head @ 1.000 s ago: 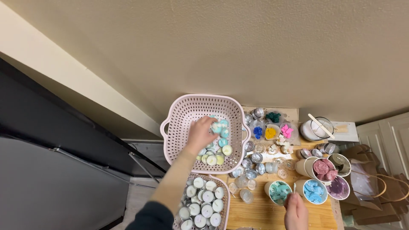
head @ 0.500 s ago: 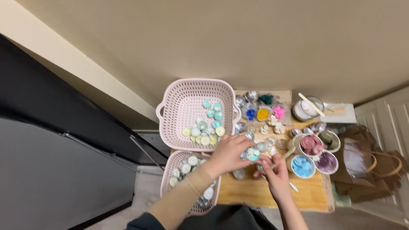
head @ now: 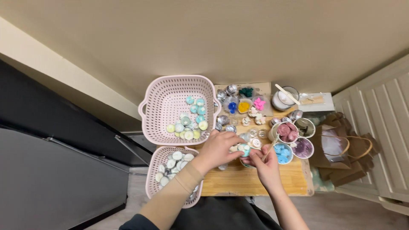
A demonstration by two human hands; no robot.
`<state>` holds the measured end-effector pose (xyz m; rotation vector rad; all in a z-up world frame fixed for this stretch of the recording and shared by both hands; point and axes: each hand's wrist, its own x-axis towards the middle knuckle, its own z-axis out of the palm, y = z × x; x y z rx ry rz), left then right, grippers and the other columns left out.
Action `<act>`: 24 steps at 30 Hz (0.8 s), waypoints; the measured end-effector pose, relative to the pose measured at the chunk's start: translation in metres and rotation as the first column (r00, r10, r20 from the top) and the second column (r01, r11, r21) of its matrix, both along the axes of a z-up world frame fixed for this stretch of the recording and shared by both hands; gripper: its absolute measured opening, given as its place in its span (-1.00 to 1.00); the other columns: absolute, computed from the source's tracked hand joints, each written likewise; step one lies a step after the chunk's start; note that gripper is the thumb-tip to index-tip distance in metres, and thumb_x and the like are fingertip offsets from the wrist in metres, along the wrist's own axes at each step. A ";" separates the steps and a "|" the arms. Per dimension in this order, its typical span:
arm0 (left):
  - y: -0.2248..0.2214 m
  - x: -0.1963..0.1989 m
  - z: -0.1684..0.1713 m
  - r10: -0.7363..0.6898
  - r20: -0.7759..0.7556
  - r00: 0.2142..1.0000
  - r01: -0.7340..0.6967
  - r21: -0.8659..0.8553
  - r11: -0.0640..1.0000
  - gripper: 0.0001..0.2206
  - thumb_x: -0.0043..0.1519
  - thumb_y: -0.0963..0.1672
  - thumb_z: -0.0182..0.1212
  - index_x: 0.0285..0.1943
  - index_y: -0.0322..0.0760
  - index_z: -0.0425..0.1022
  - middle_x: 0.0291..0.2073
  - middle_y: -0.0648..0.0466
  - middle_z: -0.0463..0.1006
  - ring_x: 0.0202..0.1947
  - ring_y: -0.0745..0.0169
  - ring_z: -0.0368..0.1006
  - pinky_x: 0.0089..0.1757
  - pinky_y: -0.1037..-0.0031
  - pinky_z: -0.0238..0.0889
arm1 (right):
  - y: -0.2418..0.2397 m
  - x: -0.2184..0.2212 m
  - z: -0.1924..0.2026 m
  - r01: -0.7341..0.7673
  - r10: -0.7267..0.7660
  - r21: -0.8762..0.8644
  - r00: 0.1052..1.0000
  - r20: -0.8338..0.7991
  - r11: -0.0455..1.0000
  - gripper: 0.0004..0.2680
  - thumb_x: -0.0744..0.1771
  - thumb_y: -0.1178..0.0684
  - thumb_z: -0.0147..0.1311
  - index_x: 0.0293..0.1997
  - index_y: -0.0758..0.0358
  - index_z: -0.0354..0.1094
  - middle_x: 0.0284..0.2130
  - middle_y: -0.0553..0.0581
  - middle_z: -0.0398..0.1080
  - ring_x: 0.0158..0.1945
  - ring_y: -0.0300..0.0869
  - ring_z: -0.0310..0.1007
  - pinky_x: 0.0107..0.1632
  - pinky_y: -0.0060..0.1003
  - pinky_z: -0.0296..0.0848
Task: Assemble small wax candles by placing wicks and decorative wax elements into containers.
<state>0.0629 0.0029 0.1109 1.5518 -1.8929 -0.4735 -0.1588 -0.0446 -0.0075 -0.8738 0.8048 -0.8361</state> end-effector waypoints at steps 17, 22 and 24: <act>-0.038 -0.049 -0.037 0.120 -0.129 0.984 -0.110 0.080 0.991 -0.81 0.08 -0.10 0.37 -0.18 -0.25 0.63 -0.39 0.00 0.66 -0.42 0.12 0.60 -0.30 0.40 0.43 | -0.043 -0.040 -0.020 -0.075 0.085 0.094 0.990 -0.114 0.993 -0.80 0.34 0.32 -0.04 -0.19 0.19 -0.05 -0.28 0.29 0.47 -0.27 0.07 0.64 -0.22 -0.16 0.65; -0.071 -0.033 -0.055 0.323 -0.376 0.868 -0.222 0.288 0.931 -0.76 0.03 -0.12 0.39 -0.12 -0.21 0.64 -0.37 0.06 0.68 -0.48 0.20 0.60 -0.37 0.49 0.48 | -0.046 -0.054 -0.031 -0.084 0.094 0.112 0.992 -0.083 0.990 -0.80 0.34 0.32 -0.03 -0.20 0.19 -0.05 -0.28 0.28 0.46 -0.27 0.06 0.64 -0.23 -0.17 0.64; -0.091 -0.022 -0.069 0.373 -0.266 0.889 -0.301 0.275 0.913 -0.76 0.02 -0.12 0.39 -0.13 -0.20 0.63 -0.42 0.06 0.66 -0.45 0.16 0.60 -0.35 0.41 0.46 | -0.044 -0.058 -0.034 -0.083 0.095 0.136 0.992 -0.085 0.987 -0.79 0.33 0.31 -0.02 -0.20 0.18 -0.05 -0.30 0.26 0.46 -0.28 0.05 0.64 -0.24 -0.17 0.64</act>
